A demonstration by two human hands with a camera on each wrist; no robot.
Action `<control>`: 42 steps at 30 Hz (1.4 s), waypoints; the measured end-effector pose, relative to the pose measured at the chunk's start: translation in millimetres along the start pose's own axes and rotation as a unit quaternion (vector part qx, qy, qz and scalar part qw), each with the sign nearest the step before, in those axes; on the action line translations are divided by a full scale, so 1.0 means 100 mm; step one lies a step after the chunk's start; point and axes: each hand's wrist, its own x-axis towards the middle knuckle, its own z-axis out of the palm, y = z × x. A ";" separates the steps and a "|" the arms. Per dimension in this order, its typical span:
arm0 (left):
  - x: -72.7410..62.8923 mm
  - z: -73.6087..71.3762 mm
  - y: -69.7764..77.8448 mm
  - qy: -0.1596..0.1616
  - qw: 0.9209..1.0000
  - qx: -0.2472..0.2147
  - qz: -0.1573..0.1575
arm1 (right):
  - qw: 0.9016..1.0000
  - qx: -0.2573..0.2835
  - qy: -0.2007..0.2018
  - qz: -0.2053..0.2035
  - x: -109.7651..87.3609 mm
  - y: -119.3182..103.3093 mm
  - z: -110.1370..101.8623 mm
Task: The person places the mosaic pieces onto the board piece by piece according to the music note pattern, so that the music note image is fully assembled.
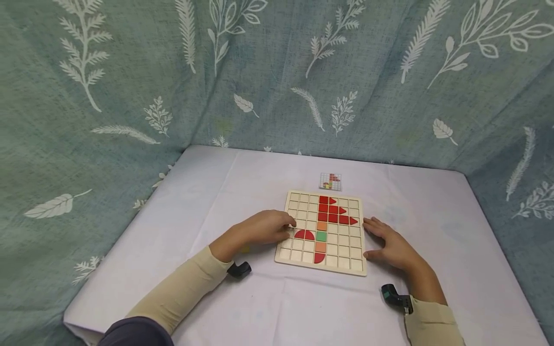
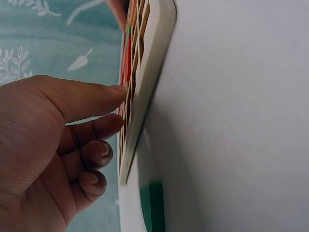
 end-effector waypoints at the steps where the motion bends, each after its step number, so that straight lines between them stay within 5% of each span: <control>1: -0.03 0.00 -0.03 0.004 1.000 0.000 -0.003 | 1.000 0.000 0.000 0.001 0.00 0.00 0.01; 17: -0.56 -0.09 -0.57 0.049 0.994 -0.045 -0.090 | 1.000 -0.003 -0.003 0.004 0.00 0.00 0.01; 26: -0.80 -0.09 -0.73 0.057 0.990 -0.042 -0.122 | 1.000 -0.004 -0.003 0.001 0.00 0.01 0.01; 35: -0.99 -0.05 -0.84 0.070 0.992 -0.046 -0.098 | 1.000 -0.003 -0.003 -0.001 -0.01 0.02 0.01; 42: -1.09 -0.05 -0.85 0.049 0.994 -0.087 -0.049 | 1.000 -0.003 -0.005 -0.002 -0.01 0.01 0.00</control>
